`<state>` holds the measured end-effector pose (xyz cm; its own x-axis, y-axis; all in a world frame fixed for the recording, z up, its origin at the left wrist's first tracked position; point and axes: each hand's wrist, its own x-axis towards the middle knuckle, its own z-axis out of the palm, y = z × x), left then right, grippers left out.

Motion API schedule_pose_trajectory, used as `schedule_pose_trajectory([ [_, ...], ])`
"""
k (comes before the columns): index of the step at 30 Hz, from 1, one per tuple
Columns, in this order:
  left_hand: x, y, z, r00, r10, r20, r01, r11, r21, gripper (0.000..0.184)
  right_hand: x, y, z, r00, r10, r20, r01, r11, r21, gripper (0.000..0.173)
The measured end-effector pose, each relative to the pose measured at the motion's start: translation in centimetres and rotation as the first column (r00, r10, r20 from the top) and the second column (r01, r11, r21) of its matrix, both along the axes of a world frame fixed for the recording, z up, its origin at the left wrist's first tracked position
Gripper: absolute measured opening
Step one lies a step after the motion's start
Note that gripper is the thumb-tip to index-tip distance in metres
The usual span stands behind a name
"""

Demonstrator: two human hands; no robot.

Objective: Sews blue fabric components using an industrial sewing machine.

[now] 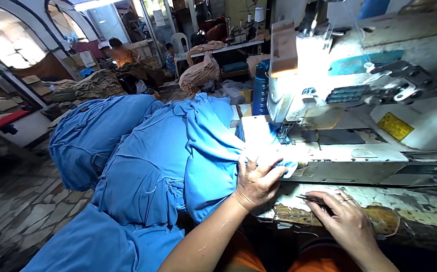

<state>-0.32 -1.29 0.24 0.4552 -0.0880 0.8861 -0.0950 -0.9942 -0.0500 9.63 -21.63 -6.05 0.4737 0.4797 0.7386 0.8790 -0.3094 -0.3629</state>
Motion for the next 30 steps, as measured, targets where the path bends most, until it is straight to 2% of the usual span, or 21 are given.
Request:
schedule_pose_trajectory([
  [22,0.1,0.0,-0.1,1.000,0.020,-0.002,-0.020,1.000,0.004,0.022,-0.1,0.0,0.2,1.000,0.013,-0.001,-0.013,1.000,0.008,0.031],
  [25,0.0,0.0,-0.2,0.999,-0.038,-0.002,0.038,0.999,-0.002,0.022,0.0,0.0,0.1,1.000,0.012,-0.001,-0.012,1.000,0.009,0.031],
  [28,-1.1,1.8,1.2,0.983,-0.171,0.072,0.174,0.984,-0.037,0.028,0.1,-0.1,0.4,0.998,0.046,-0.036,-0.046,0.999,0.019,0.029],
  [30,-2.5,5.2,4.8,0.992,0.003,0.130,0.006,0.997,-0.072,0.051,0.1,-0.4,0.8,0.993,0.078,-0.087,-0.075,0.997,0.034,0.025],
])
